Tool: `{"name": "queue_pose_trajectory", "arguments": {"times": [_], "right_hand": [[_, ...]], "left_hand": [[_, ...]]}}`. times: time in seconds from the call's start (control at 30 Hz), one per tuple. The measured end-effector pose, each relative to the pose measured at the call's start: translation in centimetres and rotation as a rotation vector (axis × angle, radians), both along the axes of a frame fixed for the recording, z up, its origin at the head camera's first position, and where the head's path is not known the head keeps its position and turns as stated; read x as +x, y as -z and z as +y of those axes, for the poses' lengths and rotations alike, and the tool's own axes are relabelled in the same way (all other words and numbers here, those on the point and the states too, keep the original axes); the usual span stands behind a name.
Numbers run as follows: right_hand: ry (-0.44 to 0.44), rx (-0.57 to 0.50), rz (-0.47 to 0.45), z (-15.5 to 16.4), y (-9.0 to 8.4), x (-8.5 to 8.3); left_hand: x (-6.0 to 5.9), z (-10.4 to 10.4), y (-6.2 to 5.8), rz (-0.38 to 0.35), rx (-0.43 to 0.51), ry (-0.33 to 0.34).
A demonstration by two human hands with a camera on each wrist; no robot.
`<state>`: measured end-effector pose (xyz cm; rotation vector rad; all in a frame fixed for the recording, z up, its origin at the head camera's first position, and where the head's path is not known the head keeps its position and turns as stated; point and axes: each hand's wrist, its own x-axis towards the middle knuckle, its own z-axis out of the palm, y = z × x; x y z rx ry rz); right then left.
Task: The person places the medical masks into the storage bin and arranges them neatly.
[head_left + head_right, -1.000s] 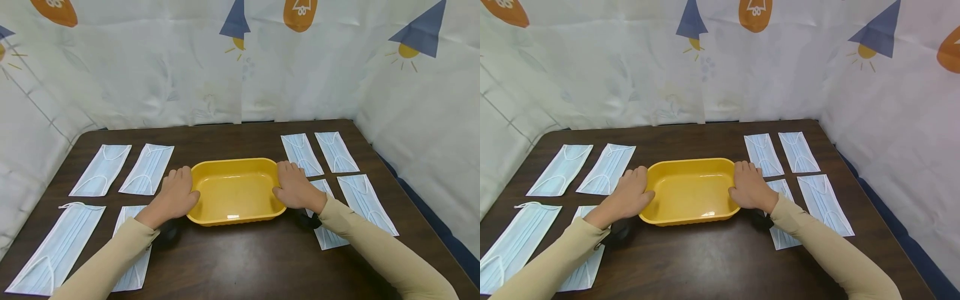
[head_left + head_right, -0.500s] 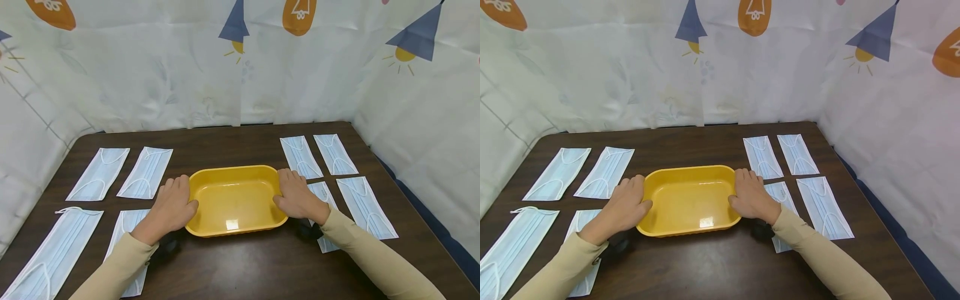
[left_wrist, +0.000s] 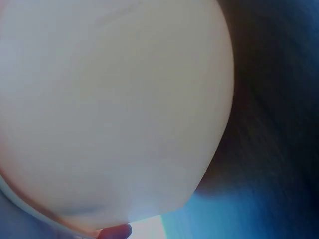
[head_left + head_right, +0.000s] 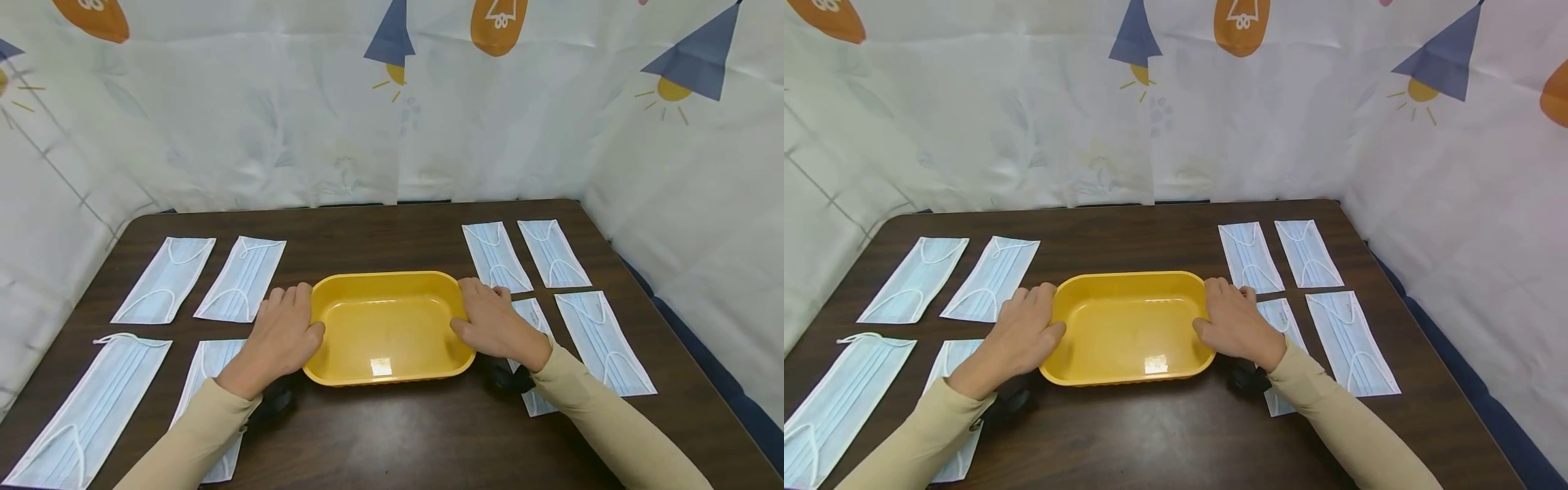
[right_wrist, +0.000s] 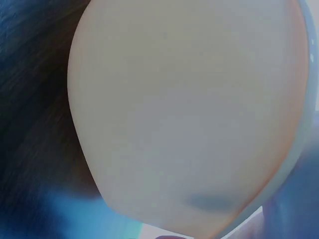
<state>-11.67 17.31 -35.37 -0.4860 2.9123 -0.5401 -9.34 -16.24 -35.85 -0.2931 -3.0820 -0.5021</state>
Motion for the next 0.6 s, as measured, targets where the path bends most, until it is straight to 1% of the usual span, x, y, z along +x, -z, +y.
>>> {"name": "queue_pose_trajectory", "arguments": {"times": [0.2,0.53,0.6], "right_hand": [[-0.008,-0.032,-0.037,0.5,-0.1,-0.3],[-0.046,-0.098,-0.051,0.9,0.0,-1.1],[-0.052,-0.1,-0.052,1.1,-0.2,-1.3]], "left_hand": [[0.1,0.1,-0.1,0.031,0.005,-0.001],[0.2,-0.2,-0.2,0.026,-0.005,-0.002],[0.1,-0.2,-0.2,0.038,-0.014,-0.001]]}}
